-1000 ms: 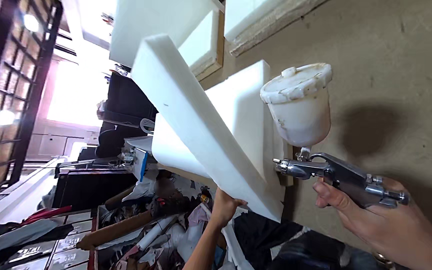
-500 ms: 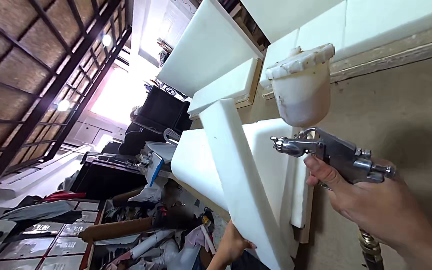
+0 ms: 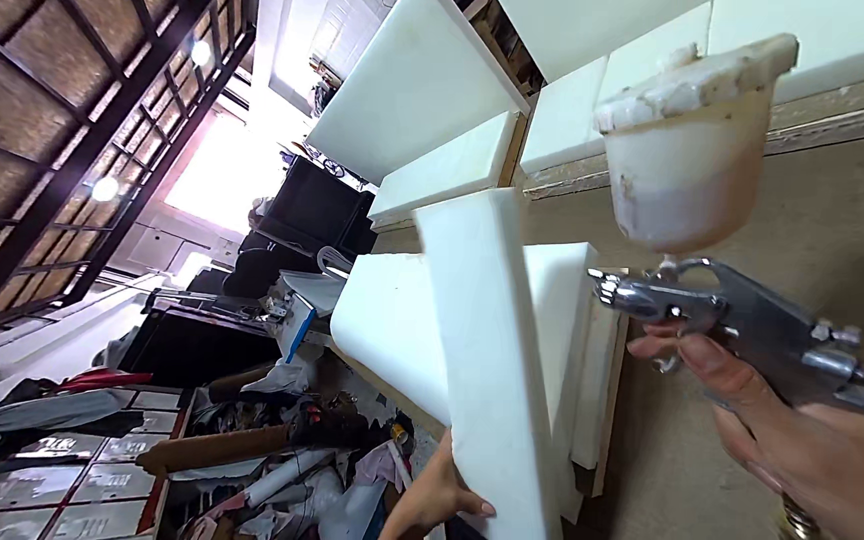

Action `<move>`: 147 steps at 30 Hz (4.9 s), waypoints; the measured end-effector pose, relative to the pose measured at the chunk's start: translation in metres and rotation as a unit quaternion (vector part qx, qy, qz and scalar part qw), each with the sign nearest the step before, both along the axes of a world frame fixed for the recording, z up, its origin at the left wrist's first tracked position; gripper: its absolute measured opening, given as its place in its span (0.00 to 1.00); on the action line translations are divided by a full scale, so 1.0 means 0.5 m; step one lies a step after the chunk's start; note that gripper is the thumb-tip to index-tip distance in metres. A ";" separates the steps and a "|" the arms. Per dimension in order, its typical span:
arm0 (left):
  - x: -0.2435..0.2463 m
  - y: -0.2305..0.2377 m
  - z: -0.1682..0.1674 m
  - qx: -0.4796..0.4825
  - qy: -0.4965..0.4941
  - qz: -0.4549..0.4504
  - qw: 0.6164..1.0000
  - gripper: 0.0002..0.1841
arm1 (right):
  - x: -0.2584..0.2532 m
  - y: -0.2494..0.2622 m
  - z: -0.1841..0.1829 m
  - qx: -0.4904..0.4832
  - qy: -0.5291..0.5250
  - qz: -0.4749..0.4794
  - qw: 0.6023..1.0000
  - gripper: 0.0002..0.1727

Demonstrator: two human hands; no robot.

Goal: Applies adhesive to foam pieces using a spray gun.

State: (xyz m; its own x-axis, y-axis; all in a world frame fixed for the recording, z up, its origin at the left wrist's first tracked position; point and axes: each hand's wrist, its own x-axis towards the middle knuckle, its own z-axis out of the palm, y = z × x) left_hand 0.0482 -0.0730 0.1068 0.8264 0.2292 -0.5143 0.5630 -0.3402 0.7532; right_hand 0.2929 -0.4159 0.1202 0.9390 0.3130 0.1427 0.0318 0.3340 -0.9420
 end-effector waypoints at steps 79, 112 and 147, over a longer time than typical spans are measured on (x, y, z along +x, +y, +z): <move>0.570 -0.079 0.014 0.381 -0.161 -0.168 0.895 0.27 | -0.004 -0.040 -0.151 -0.108 0.101 0.000 0.989 0.22; -0.031 0.103 0.021 0.068 -0.031 0.015 0.997 0.26 | -0.563 -0.014 -0.129 -0.121 0.154 -0.047 0.979 0.17; -0.106 -0.010 -0.021 0.005 -0.069 0.194 0.979 0.29 | -0.678 -0.051 -0.203 -0.076 0.106 -0.008 0.991 0.16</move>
